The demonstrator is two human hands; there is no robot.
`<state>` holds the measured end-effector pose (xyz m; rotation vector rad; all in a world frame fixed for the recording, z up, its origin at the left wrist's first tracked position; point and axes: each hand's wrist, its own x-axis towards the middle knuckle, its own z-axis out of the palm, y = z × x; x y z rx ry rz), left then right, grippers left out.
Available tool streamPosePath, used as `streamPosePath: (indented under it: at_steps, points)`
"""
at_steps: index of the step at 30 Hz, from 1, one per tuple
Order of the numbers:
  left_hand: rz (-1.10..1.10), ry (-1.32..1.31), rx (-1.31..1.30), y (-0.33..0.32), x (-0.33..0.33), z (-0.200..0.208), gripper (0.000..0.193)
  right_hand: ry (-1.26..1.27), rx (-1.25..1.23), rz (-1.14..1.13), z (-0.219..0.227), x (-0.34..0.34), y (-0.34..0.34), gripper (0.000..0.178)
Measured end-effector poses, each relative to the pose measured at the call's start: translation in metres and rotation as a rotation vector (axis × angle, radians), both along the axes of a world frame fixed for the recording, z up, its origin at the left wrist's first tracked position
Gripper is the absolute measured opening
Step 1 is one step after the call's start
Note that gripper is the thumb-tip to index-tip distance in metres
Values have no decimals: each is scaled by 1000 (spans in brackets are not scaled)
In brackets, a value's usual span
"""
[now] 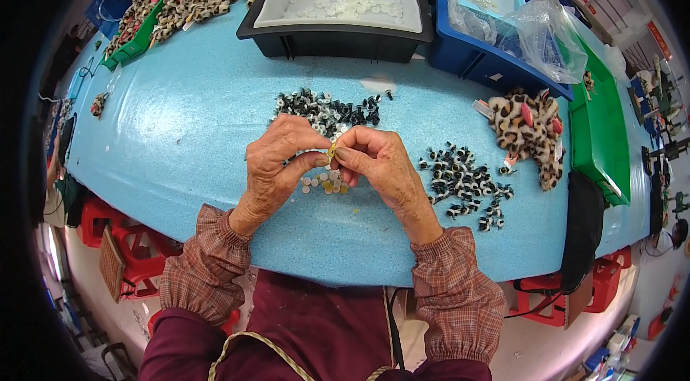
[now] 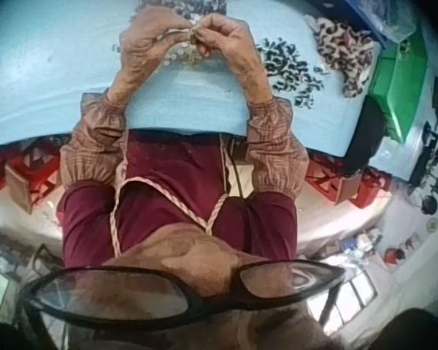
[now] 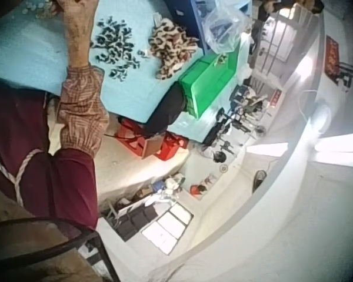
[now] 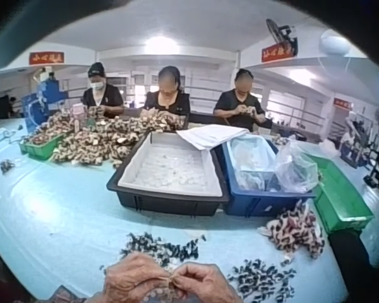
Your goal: The person sorts and assembles small decorative plastic components by hand at a workshop table, placing them into sorting bins.
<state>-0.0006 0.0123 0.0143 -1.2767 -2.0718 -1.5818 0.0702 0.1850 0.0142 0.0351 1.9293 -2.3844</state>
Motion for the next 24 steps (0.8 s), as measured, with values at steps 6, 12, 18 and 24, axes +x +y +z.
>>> streamPosePath:
  at_steps: [6, 12, 18, 24]
  points:
    - [30, -1, -60, 2, 1, -7, 20, 8, 81, -36, 2, 1, -2, 20]
    - [23, -82, -79, 1, 2, -6, 16, 16, 150, -51, 2, 1, -2, 18]
    - [-13, -248, -39, 1, 1, -9, 12, 43, 225, -38, 1, 1, -1, 13]
    - [-16, -394, -67, -1, 2, -9, 13, 13, 294, -39, -2, 0, -2, 10]
